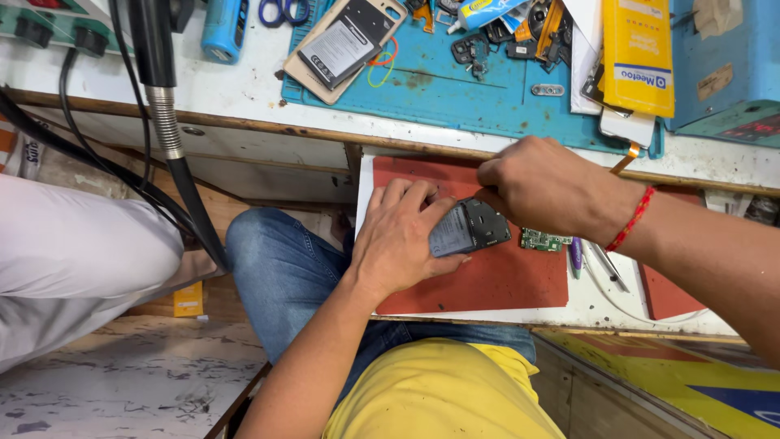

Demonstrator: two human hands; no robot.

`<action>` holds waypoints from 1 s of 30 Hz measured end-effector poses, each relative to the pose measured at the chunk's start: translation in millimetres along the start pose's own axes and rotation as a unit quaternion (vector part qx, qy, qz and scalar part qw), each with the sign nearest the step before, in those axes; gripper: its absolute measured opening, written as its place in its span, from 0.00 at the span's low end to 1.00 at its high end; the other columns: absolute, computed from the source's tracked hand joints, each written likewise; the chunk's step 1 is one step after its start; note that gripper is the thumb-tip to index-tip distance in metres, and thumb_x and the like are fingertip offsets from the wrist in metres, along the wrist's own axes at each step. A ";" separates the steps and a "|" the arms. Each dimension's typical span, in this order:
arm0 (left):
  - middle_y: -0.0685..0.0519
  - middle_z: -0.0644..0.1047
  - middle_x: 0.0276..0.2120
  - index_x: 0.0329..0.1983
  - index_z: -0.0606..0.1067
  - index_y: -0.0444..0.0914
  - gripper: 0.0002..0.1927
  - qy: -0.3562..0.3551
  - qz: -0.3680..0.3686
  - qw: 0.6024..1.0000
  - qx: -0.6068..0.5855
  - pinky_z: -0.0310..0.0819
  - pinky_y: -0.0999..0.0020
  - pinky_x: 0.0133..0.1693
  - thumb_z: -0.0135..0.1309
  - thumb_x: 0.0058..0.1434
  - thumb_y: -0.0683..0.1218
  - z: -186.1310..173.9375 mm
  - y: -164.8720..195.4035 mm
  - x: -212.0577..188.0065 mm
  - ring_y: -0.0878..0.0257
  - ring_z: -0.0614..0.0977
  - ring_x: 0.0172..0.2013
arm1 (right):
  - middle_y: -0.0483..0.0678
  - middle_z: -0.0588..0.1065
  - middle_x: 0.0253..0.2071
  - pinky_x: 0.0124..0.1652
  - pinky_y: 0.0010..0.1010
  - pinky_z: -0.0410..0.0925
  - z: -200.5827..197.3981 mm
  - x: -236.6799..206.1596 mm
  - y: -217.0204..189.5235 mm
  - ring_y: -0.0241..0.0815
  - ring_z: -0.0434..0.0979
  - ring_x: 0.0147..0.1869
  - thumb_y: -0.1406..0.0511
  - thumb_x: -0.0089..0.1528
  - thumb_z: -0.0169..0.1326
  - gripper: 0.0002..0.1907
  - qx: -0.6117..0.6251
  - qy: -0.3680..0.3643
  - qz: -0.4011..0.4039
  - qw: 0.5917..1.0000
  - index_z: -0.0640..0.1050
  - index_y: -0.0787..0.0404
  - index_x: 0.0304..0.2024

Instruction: The person uses a screwdriver to remove screws from a disassembled mobile phone and a small circuit board on a red mat. They then use a prying tool to separate the phone's back cover from the main body.

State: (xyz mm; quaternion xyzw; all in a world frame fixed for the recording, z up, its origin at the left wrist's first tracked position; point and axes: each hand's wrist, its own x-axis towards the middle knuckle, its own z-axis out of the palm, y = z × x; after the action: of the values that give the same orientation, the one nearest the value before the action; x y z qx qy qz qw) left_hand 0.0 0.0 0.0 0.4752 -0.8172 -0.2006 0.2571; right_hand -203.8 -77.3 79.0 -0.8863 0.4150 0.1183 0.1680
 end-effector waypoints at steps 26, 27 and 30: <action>0.45 0.76 0.51 0.50 0.77 0.39 0.15 0.054 0.002 0.977 -0.205 0.69 0.50 0.53 0.53 0.59 0.41 33.7 2.3 25.9 0.46 0.75 0.55 | 0.56 0.76 0.44 0.48 0.43 0.72 -8.7 5.1 1.9 0.58 0.77 0.51 0.65 0.55 0.57 0.20 0.053 0.082 -0.218 0.971 0.77 0.64 0.49; 0.42 0.75 0.52 0.50 0.76 0.37 0.17 0.078 0.037 0.964 -0.250 0.72 0.51 0.54 0.50 0.58 0.38 37.3 -1.6 28.1 0.43 0.74 0.57 | 0.58 0.75 0.46 0.50 0.43 0.71 -7.8 4.7 1.0 0.59 0.76 0.51 0.61 0.56 0.59 0.23 0.070 0.110 -0.205 0.970 0.75 0.66 0.50; 0.40 0.80 0.38 0.38 0.77 0.36 0.06 0.040 0.001 0.953 -0.300 0.76 0.49 0.45 0.51 0.60 0.39 47.5 -3.9 34.3 0.42 0.81 0.45 | 0.59 0.77 0.44 0.45 0.45 0.72 -0.7 3.7 -11.1 0.61 0.78 0.47 0.67 0.59 0.53 0.19 0.136 0.198 -0.167 0.956 0.75 0.66 0.53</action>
State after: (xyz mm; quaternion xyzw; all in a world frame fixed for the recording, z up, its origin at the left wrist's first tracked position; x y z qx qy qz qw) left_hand -40.7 -28.0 -31.8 0.3828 -0.7087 -0.4177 0.4203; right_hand -192.8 -73.5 80.6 -0.9173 0.2982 -0.1472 0.2188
